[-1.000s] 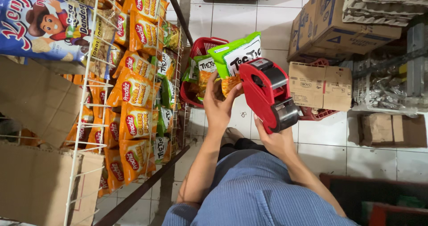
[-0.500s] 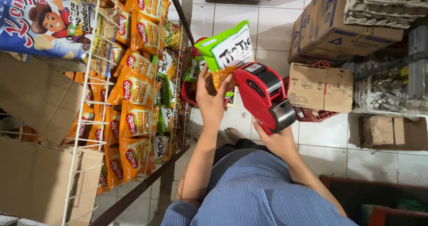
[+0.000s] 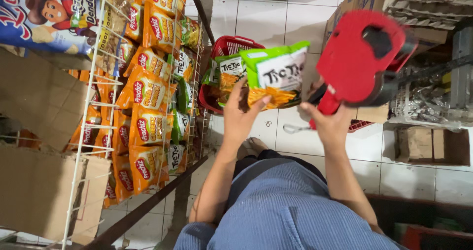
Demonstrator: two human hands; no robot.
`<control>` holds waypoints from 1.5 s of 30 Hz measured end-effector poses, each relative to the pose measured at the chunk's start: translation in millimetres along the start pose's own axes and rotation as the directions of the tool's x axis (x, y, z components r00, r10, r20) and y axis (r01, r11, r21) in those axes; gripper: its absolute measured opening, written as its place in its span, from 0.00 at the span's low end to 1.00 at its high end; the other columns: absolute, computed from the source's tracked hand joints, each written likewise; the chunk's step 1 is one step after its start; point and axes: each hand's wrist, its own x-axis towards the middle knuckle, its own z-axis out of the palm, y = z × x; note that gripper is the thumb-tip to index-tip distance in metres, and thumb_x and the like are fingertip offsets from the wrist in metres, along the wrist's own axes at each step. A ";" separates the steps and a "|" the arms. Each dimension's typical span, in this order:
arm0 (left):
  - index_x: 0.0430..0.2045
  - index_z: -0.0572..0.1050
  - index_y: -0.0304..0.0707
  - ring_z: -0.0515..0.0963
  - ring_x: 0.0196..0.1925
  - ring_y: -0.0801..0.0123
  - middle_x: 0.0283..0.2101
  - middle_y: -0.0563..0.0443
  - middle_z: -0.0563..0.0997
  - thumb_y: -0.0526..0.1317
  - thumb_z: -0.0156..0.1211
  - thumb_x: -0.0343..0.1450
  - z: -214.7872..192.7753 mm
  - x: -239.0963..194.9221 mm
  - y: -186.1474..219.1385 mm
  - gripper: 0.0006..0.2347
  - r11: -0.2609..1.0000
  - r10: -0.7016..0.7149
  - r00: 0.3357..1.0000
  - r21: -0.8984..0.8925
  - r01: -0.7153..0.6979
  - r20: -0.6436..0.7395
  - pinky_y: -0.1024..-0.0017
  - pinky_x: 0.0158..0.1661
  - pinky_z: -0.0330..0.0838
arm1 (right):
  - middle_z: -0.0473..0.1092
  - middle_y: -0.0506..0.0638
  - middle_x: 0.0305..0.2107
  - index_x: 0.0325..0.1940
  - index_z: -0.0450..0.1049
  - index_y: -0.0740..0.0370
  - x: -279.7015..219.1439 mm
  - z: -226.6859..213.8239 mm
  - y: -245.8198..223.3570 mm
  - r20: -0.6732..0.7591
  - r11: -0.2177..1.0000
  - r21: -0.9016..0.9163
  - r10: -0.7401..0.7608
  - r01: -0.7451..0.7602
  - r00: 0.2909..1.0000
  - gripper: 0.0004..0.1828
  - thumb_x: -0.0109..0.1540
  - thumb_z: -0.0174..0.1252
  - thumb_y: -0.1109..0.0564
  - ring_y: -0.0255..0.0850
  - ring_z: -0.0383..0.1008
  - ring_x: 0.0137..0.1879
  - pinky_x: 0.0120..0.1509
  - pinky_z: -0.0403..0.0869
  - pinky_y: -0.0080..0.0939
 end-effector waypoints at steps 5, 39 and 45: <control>0.61 0.67 0.24 0.81 0.51 0.70 0.51 0.41 0.82 0.33 0.70 0.68 9.6 -17.2 -8.8 0.27 0.991 -0.086 0.995 0.112 0.079 0.054 0.74 0.52 0.76 | 0.75 0.54 0.46 0.54 0.74 0.72 24.5 9.8 8.8 0.041 0.996 -0.091 -0.011 0.015 0.999 0.28 0.54 0.79 0.63 0.40 0.74 0.50 0.58 0.74 0.40; 0.64 0.67 0.29 0.71 0.69 0.47 0.67 0.32 0.71 0.42 0.60 0.75 -107.0 -2.5 -114.6 0.23 0.810 0.127 0.956 0.584 0.055 -0.266 0.62 0.67 0.63 | 0.75 0.51 0.38 0.48 0.73 0.67 29.3 36.8 36.4 0.308 0.886 0.240 0.317 -0.396 0.897 0.12 0.66 0.65 0.58 0.40 0.80 0.42 0.49 0.77 0.39; 0.61 0.70 0.31 0.74 0.67 0.53 0.64 0.36 0.75 0.38 0.59 0.75 -71.5 -12.0 -1.9 0.19 0.876 0.201 0.962 0.474 -0.091 -0.185 0.66 0.66 0.64 | 0.78 0.55 0.43 0.55 0.75 0.71 45.5 61.8 19.9 0.389 0.937 0.132 0.252 -0.324 0.886 0.16 0.66 0.65 0.59 0.39 0.79 0.49 0.56 0.75 0.39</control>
